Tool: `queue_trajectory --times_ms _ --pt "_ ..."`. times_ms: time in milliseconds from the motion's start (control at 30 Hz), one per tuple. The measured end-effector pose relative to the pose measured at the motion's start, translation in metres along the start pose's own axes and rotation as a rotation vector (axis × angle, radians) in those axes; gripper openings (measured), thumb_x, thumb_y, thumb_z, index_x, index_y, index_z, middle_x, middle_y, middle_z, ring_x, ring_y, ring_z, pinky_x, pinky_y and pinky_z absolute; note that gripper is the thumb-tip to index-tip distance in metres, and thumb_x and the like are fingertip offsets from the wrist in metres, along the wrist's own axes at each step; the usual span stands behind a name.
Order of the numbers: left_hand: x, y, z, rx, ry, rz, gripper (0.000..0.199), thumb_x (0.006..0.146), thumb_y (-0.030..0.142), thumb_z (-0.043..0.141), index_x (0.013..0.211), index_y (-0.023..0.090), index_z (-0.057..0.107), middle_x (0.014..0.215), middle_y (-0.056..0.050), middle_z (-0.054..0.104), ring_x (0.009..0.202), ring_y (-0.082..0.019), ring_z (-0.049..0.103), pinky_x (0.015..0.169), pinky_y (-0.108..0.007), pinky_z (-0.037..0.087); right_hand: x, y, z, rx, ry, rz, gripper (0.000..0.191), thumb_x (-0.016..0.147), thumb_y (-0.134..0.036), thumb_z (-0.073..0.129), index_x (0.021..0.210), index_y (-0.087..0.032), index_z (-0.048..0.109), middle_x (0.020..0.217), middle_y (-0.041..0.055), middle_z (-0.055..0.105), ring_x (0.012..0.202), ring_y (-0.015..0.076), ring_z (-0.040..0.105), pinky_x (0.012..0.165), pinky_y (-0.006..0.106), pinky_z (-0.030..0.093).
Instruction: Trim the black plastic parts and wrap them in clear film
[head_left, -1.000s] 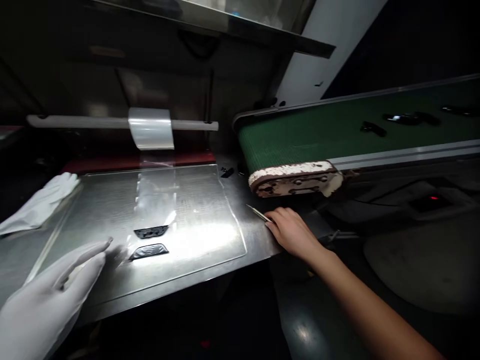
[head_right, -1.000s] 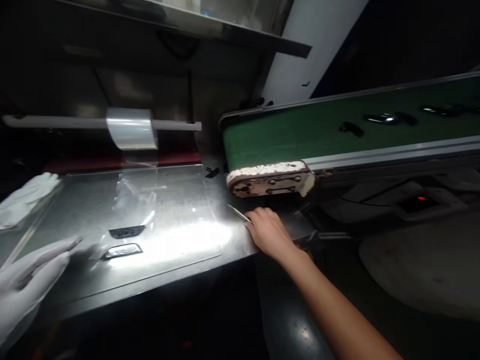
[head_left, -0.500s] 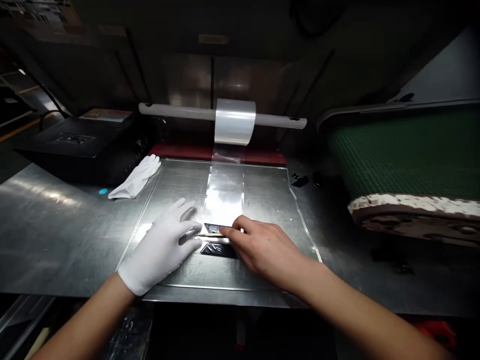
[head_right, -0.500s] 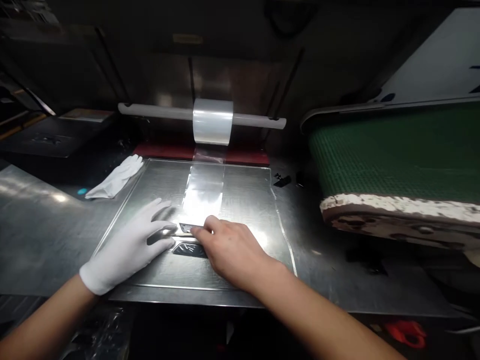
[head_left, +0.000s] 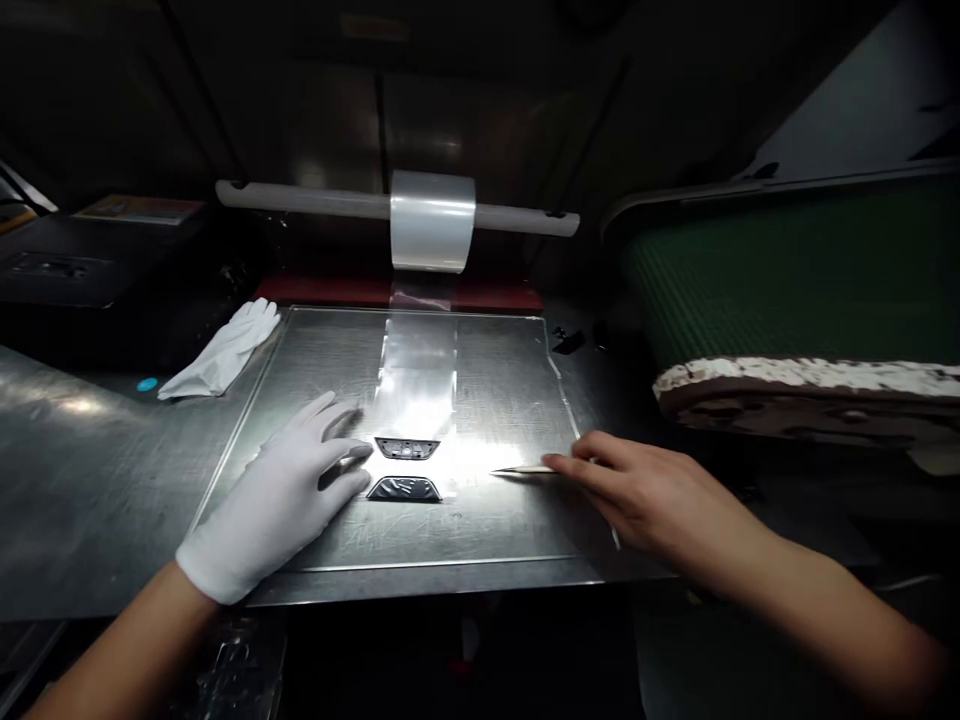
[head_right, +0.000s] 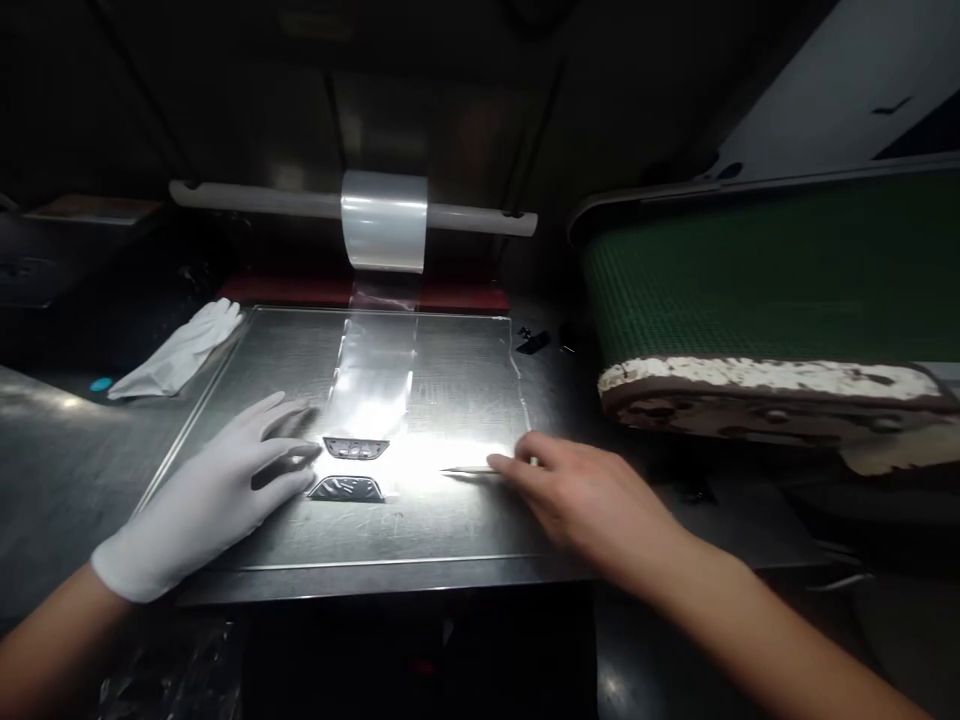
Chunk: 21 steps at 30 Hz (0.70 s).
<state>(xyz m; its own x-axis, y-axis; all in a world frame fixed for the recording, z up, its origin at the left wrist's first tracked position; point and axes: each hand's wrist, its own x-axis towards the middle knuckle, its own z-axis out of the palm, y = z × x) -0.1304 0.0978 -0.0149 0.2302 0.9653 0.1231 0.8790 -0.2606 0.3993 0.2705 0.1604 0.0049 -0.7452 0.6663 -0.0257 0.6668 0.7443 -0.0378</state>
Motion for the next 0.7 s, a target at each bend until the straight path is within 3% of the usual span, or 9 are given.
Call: queue_trajectory --times_ms 133,267,367,433,567,700 --pt "-0.001 0.017 -0.002 -0.029 0.080 0.076 0.018 0.099 0.034 0.064 0.109 0.026 0.076 0.128 -0.009 0.069 0.125 -0.029 0.060 0.106 -0.047 0.053 -0.067 0.042 0.025 0.003 0.151 0.241 0.039 0.108 -0.029 0.044 0.143 -0.027 0.061 0.121 0.0082 0.063 0.089 0.0208 0.068 0.067 0.031 0.052" --pt "0.000 0.043 0.005 0.165 -0.071 0.256 0.025 0.102 0.022 0.054 0.118 0.025 0.073 0.108 -0.007 0.074 0.101 -0.025 0.067 0.085 -0.040 0.056 -0.083 0.048 0.053 0.014 0.288 0.389 0.045 0.105 -0.022 0.042 0.145 -0.015 0.060 0.121 0.0161 0.064 0.103 0.0319 0.065 0.082 0.045 0.056" --pt "0.004 0.056 0.013 0.288 -0.112 0.292 0.030 0.101 0.013 0.050 0.118 0.022 0.073 0.104 -0.010 0.074 0.094 -0.029 0.067 0.080 -0.044 0.054 -0.061 0.028 0.058 0.078 0.352 0.353 0.041 0.103 -0.022 0.048 0.138 -0.008 0.065 0.121 0.0197 0.064 0.109 0.0361 0.059 0.096 0.054 0.052" --pt "0.006 0.060 0.017 0.352 -0.104 0.292 0.029 0.101 0.012 0.050 0.115 0.020 0.073 0.102 -0.012 0.074 0.091 -0.031 0.068 0.078 -0.046 0.053 -0.034 0.003 0.057 0.124 0.385 0.297 0.038 0.103 -0.021 0.051 0.136 -0.011 0.068 0.122 0.0184 0.063 0.112 0.0335 0.057 0.098 0.050 0.051" --pt "0.004 0.060 0.023 0.428 -0.053 0.281 0.023 0.101 0.015 0.052 0.105 0.019 0.074 0.095 -0.010 0.074 0.083 -0.030 0.067 0.075 -0.044 0.051 0.031 -0.055 0.054 0.221 0.352 0.087 0.039 0.100 -0.017 0.061 0.136 -0.031 0.071 0.115 0.0066 0.065 0.104 0.0230 0.057 0.090 0.034 0.051" --pt "-0.006 0.059 0.030 0.402 0.049 0.239 0.019 0.098 0.013 0.054 0.099 0.018 0.073 0.095 -0.009 0.073 0.085 -0.029 0.066 0.075 -0.043 0.051 0.067 -0.085 0.055 0.247 0.313 0.031 0.037 0.101 -0.016 0.062 0.131 -0.034 0.074 0.101 0.0059 0.064 0.093 0.0230 0.055 0.082 0.035 0.047"
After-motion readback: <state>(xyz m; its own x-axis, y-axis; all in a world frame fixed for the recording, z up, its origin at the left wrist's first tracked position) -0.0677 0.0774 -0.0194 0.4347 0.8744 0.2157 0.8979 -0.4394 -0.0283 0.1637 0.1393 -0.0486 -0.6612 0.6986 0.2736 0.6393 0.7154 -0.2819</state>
